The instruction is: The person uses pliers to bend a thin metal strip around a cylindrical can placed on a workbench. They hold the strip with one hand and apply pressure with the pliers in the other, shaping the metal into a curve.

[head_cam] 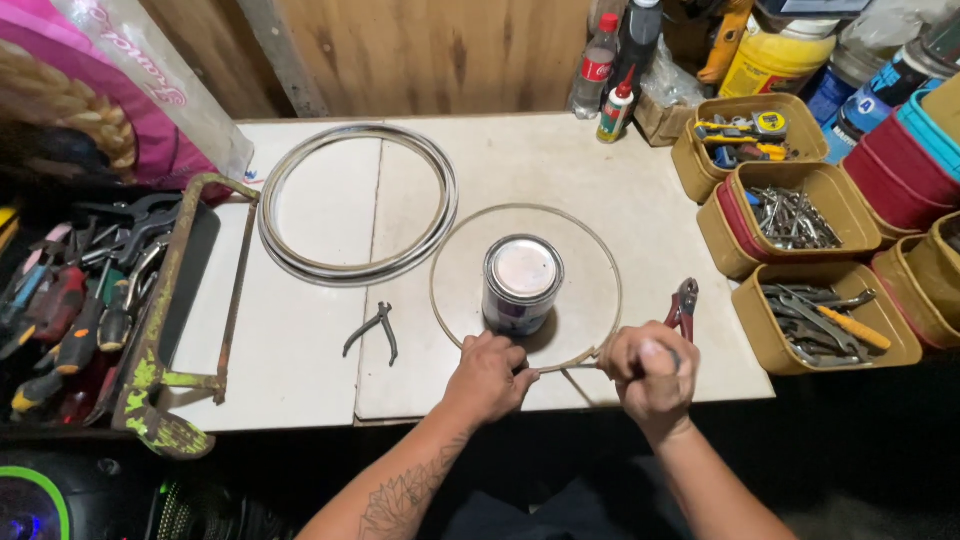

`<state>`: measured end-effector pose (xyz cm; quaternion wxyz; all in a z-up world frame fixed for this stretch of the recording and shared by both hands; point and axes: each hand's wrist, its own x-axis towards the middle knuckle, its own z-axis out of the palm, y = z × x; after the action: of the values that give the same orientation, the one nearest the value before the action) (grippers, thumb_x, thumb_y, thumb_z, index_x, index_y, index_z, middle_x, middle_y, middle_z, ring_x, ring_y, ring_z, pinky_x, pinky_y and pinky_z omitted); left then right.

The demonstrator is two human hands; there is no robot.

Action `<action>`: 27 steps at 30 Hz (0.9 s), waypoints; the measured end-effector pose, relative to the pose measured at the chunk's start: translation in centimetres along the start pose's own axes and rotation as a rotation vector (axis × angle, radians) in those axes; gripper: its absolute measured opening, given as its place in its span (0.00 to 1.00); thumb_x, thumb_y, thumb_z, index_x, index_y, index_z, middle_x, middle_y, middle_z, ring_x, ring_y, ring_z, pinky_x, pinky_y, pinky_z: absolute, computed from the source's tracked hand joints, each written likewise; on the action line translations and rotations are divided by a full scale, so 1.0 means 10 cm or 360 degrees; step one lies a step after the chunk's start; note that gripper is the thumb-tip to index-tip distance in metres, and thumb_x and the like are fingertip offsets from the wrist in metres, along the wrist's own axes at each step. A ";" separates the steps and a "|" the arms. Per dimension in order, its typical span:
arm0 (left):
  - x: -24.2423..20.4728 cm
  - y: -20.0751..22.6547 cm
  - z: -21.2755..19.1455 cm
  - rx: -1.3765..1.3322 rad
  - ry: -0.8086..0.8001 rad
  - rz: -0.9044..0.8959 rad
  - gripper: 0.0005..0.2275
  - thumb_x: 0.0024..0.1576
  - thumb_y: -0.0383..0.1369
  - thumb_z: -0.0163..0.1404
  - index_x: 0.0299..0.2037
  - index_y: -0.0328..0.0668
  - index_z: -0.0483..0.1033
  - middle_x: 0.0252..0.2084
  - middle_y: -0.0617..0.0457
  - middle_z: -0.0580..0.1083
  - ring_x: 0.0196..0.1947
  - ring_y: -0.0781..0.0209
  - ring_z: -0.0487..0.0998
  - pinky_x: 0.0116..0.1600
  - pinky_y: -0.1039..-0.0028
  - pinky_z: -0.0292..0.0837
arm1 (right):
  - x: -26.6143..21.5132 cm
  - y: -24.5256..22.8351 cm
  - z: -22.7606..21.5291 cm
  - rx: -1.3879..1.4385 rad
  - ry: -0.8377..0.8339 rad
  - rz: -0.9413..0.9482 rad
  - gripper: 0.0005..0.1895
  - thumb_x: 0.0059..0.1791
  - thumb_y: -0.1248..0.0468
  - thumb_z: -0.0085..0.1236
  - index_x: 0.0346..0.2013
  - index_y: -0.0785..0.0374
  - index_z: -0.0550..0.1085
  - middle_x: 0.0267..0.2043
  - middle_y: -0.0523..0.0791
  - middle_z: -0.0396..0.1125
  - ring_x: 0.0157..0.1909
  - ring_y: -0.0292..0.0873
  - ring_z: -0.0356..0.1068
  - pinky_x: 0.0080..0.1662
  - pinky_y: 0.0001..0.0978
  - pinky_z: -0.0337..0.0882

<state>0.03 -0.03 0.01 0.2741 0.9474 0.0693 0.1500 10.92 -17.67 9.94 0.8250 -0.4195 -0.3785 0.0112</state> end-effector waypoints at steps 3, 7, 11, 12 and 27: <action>-0.01 0.01 0.01 -0.0022 -0.0013 -0.0003 0.11 0.52 0.47 0.58 0.28 0.53 0.78 0.27 0.55 0.71 0.38 0.52 0.74 0.50 0.63 0.64 | 0.01 0.01 -0.05 0.0159 -0.0138 0.0100 0.16 0.49 0.65 0.48 0.17 0.62 0.62 0.09 0.45 0.50 0.10 0.40 0.51 0.17 0.29 0.57; 0.00 -0.01 -0.01 -0.0021 -0.0057 -0.0013 0.11 0.52 0.48 0.57 0.28 0.54 0.78 0.27 0.54 0.72 0.38 0.52 0.74 0.51 0.63 0.64 | 0.10 -0.02 -0.01 0.0254 -0.0346 0.0256 0.15 0.43 0.65 0.52 0.13 0.63 0.62 0.08 0.44 0.50 0.12 0.38 0.46 0.17 0.28 0.51; 0.00 0.03 -0.05 -0.0048 -0.0073 -0.0016 0.11 0.52 0.47 0.58 0.29 0.52 0.79 0.27 0.53 0.72 0.38 0.51 0.74 0.51 0.62 0.64 | 0.15 -0.06 0.04 0.0223 -0.0488 0.0350 0.15 0.42 0.64 0.55 0.13 0.65 0.64 0.07 0.45 0.51 0.12 0.38 0.47 0.17 0.28 0.51; 0.01 0.02 -0.05 -0.0060 -0.0065 -0.0028 0.11 0.52 0.47 0.59 0.29 0.52 0.79 0.27 0.53 0.72 0.38 0.51 0.75 0.51 0.62 0.64 | 0.16 -0.05 0.04 0.0186 -0.0507 0.0379 0.15 0.42 0.64 0.55 0.13 0.65 0.64 0.07 0.45 0.52 0.13 0.37 0.47 0.18 0.27 0.51; -0.05 -0.21 -0.05 -0.0042 0.0009 0.0001 0.09 0.50 0.46 0.60 0.30 0.56 0.82 0.31 0.57 0.75 0.41 0.54 0.75 0.57 0.62 0.65 | -0.07 -0.01 -0.20 0.0060 0.0178 0.0145 0.17 0.55 0.64 0.43 0.21 0.63 0.63 0.10 0.47 0.52 0.12 0.42 0.58 0.20 0.30 0.64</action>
<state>-0.72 1.91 -0.86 0.2863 0.9433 0.0677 0.1537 11.67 -19.29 8.86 0.8513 -0.4206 -0.3120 0.0326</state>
